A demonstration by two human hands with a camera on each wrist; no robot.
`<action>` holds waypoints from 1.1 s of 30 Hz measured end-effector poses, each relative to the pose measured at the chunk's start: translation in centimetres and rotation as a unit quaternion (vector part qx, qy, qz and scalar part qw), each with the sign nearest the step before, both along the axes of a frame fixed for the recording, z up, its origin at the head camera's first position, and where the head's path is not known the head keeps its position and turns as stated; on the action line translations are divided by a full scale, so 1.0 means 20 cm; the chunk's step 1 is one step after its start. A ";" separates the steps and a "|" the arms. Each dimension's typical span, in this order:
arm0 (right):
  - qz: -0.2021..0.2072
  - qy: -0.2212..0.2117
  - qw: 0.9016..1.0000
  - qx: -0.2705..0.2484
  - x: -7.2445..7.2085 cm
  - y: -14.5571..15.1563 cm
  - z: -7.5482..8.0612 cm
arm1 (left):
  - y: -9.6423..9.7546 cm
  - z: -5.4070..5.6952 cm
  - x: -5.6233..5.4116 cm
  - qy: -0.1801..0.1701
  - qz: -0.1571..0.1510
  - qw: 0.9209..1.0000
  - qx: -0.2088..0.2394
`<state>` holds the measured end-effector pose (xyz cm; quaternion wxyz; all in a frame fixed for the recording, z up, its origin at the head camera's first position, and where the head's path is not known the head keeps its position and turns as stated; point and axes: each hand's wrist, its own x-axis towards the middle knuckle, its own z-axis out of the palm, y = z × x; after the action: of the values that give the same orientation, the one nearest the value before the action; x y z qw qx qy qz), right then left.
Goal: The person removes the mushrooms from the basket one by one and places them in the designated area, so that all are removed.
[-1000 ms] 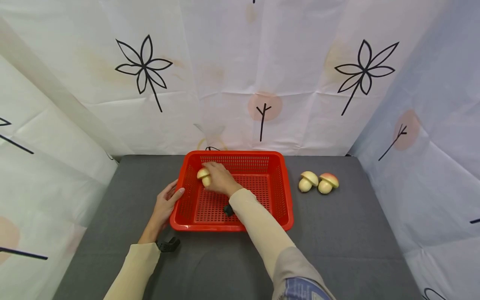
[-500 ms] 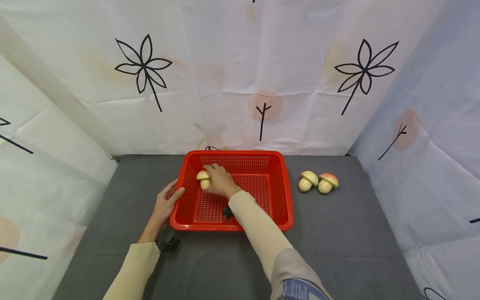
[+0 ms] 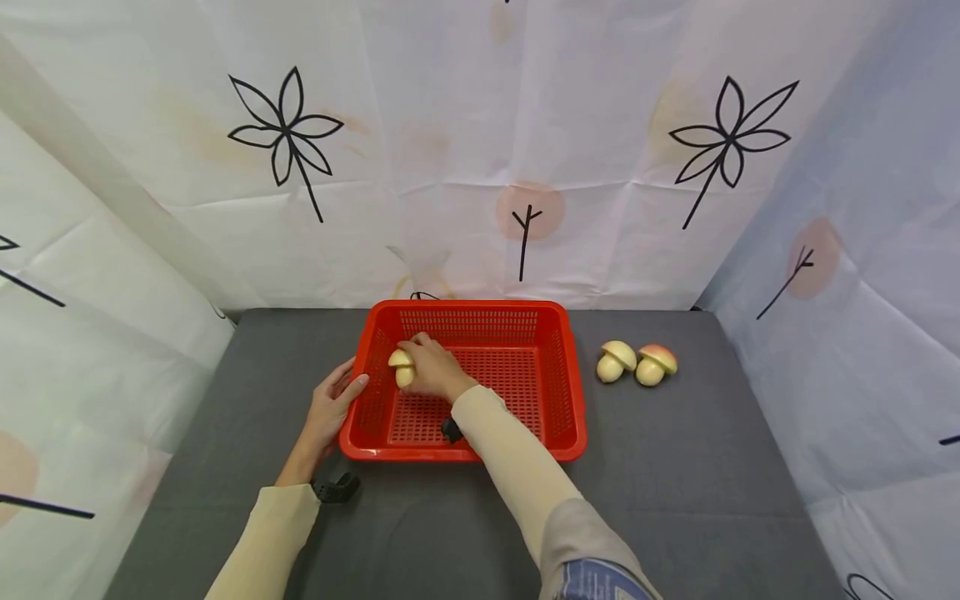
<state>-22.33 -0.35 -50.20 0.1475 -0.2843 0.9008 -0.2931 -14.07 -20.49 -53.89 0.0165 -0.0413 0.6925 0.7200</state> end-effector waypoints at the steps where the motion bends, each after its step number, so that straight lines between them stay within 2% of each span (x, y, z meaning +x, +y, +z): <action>1: 0.002 0.002 1.000 0.002 0.00 0.00 0.00 | 0.00 0.00 0.00 0.000 -0.001 1.000 -0.001; 13: -0.006 0.012 1.000 0.024 0.01 -0.01 -0.03 | 0.00 0.00 0.00 -0.007 -0.001 1.000 -0.005; 25: -0.029 0.004 1.000 -0.001 0.01 -0.01 -0.04 | 0.00 0.00 0.00 0.000 0.001 1.000 -0.001; 33: -0.027 -0.008 1.000 -0.008 0.02 0.00 -0.05 | 0.00 0.00 0.01 0.001 -0.001 1.000 -0.004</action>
<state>-22.01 -0.25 -51.11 0.1447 -0.2590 0.9046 -0.3060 -13.95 -20.50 -53.85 0.0160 -0.0399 0.6956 0.7172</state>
